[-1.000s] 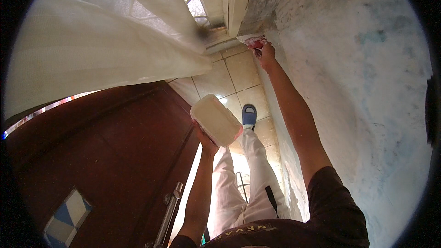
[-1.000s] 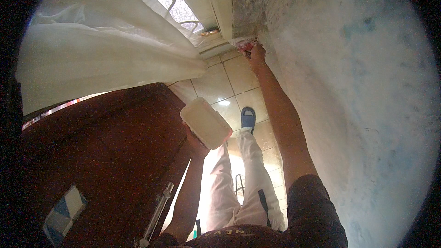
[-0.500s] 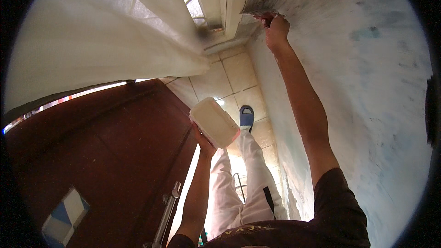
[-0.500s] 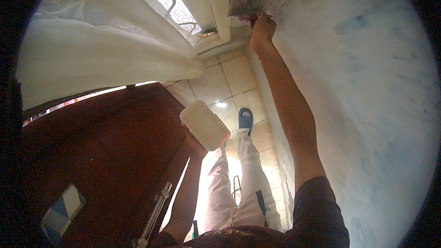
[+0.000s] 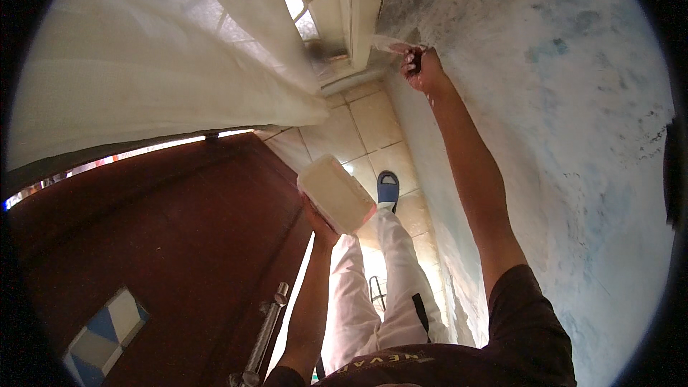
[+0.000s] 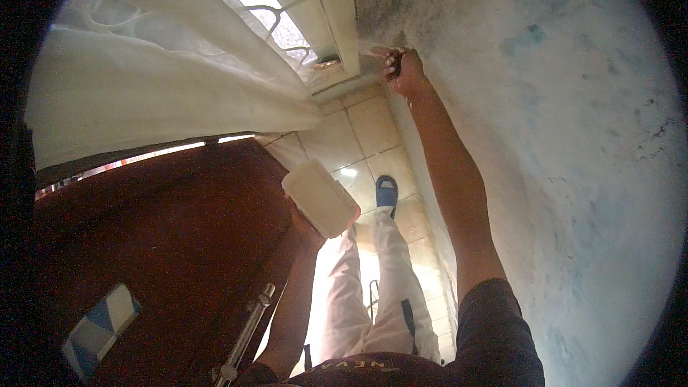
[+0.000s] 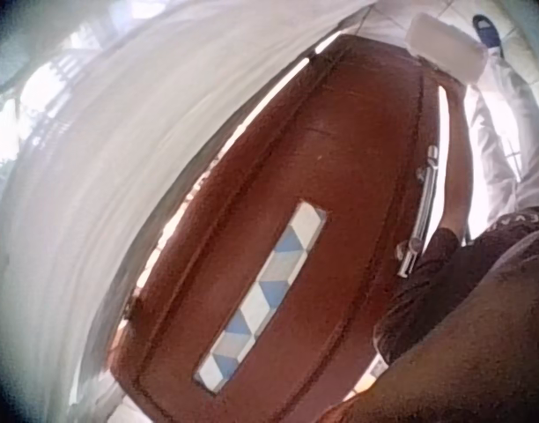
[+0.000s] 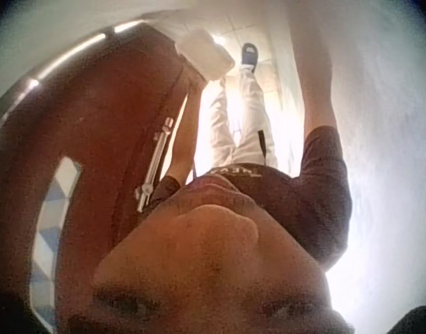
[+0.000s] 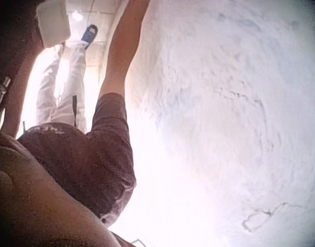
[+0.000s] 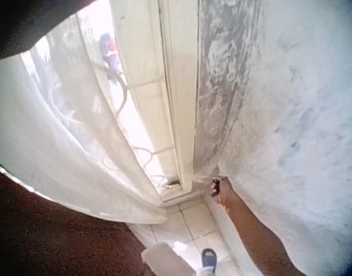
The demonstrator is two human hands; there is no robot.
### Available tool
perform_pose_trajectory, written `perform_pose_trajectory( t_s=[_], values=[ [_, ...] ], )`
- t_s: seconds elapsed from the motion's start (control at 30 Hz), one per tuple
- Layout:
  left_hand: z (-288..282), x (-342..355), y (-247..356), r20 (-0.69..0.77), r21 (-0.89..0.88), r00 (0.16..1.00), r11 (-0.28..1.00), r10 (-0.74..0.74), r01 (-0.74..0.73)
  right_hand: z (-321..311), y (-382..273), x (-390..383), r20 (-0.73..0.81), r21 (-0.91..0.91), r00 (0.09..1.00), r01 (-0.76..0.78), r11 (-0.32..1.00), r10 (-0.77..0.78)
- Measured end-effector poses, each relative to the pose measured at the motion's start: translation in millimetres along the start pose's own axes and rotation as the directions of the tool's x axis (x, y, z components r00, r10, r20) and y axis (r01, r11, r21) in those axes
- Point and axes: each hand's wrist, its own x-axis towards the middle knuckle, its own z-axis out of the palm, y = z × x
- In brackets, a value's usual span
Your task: The person applies white wall filler to the edge of a wall near a window using a red scraper, dipping the tool into a plastic container for more material.
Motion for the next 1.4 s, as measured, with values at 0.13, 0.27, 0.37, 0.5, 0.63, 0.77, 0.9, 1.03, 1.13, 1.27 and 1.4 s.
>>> perform_pose_trajectory(
  t_s=[0.13,0.27,0.37,0.5,0.63,0.77,0.9,1.03,1.13,1.27,1.4],
  values=[
    [-1,-2,2,0.004,0.002,1.000,1.000,0.000,0.000,11,-26,25,0.237,0.124,0.971,-0.046,0.991,0.015],
    [-7,-2,3,0.003,0.001,1.000,1.000,-0.004,0.004,25,-30,29,0.163,0.316,0.986,-0.019,0.949,-0.035],
    [-7,-5,4,0.003,-0.003,1.000,1.000,0.008,-0.008,23,-13,10,0.137,0.272,0.973,0.145,0.951,-0.188],
    [-6,-7,4,0.006,-0.006,1.000,1.000,0.007,-0.007,-2,-1,-8,0.150,0.343,0.972,0.121,0.931,-0.181],
    [-5,-6,3,0.006,-0.008,1.000,1.000,0.013,-0.013,7,4,6,0.115,0.179,0.991,0.052,0.983,-0.073],
    [-1,-6,4,0.014,-0.001,1.000,1.000,0.009,-0.009,22,-18,35,0.184,0.136,0.983,-0.003,0.991,-0.022],
    [5,-7,6,0.010,0.028,1.000,1.000,0.011,-0.012,23,-26,33,0.179,0.288,0.976,0.068,0.955,-0.123],
    [4,-10,10,0.010,0.025,0.999,0.999,0.038,-0.039,34,7,-2,0.010,0.359,0.978,0.192,0.914,-0.209],
    [6,-6,8,0.012,0.015,1.000,1.000,0.021,-0.021,7,19,-4,-0.117,0.262,0.959,0.279,0.924,-0.257],
    [1,-4,7,0.008,0.006,1.000,1.000,0.014,-0.014,13,12,7,0.072,0.167,0.995,0.060,0.984,-0.073],
    [-2,1,4,0.012,0.001,1.000,1.000,0.007,-0.007,40,-20,26,0.169,0.162,0.985,0.020,0.987,-0.047]
  ],
)
